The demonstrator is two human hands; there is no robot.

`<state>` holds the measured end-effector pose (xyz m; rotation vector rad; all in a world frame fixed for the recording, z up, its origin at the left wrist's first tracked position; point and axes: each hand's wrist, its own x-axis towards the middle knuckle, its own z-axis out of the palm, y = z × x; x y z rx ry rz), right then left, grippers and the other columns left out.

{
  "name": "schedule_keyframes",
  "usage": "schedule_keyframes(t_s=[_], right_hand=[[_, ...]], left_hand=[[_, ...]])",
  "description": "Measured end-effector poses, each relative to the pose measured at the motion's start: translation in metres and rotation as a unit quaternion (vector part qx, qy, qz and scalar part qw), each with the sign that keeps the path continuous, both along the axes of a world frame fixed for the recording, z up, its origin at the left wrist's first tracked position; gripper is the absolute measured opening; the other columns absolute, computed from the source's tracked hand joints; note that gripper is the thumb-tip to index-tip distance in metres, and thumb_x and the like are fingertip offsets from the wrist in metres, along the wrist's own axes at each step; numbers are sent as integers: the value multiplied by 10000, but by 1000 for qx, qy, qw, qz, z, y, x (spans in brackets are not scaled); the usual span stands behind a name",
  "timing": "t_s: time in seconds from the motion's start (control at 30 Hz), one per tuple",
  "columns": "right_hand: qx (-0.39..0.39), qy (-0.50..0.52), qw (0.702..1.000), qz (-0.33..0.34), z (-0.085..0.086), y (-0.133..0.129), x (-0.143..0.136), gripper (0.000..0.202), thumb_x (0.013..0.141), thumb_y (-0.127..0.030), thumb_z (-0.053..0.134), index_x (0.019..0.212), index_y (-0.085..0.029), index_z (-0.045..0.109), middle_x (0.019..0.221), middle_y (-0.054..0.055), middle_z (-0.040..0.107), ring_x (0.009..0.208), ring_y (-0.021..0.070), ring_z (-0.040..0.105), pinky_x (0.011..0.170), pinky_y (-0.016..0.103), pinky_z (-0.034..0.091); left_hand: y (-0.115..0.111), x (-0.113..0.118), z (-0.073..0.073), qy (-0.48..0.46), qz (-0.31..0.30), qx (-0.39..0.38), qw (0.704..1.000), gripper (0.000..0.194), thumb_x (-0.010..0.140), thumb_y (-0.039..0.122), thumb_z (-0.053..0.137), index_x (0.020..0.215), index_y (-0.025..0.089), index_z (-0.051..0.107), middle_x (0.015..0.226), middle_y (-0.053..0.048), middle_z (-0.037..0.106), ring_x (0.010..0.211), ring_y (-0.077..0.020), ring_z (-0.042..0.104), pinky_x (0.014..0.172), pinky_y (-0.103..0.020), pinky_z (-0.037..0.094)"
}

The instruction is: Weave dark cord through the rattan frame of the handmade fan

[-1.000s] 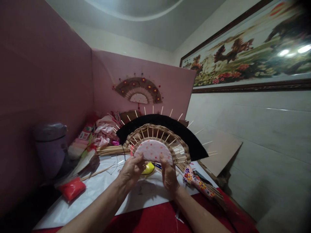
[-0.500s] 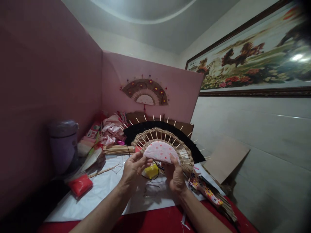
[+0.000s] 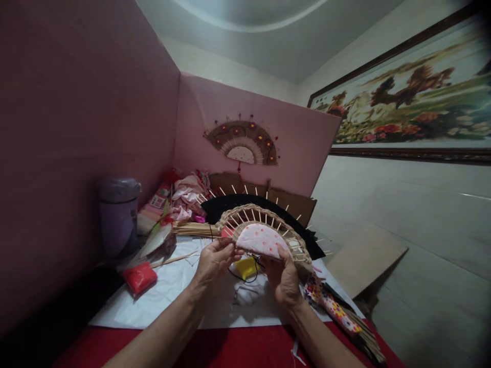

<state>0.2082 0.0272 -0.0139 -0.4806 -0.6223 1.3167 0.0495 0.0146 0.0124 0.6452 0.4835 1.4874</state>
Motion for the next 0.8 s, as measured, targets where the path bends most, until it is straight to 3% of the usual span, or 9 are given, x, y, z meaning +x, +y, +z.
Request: schedule_keyframes(t_s=[0.23, 0.5, 0.8], right_hand=[[16, -13, 1000, 9, -1, 2, 2, 326, 731, -292, 587, 1037, -182, 605, 924, 18, 688, 829, 157, 628, 656, 251, 512], [37, -24, 999, -9, 4, 2, 1, 363, 736, -322, 553, 1074, -193, 580, 929, 29, 685, 786, 169, 636, 679, 293, 525], [35, -35, 999, 20, 5, 0, 2, 357, 738, -316, 534, 1078, -218, 578, 965, 17, 678, 807, 167, 634, 673, 286, 520]], left_hand=[[-3, 2, 2, 4, 16, 21, 1000, 299, 481, 139, 795, 688, 114, 581, 594, -9, 639, 520, -126, 614, 492, -195, 468], [-13, 3, 5, 46, -4, 82, 996, 201, 581, 181, 750, 711, 105, 616, 641, -30, 660, 575, -140, 627, 558, -229, 482], [-14, 4, 11, 50, 12, 67, 996, 234, 580, 264, 756, 675, 102, 616, 603, -39, 647, 537, -138, 611, 541, -246, 485]])
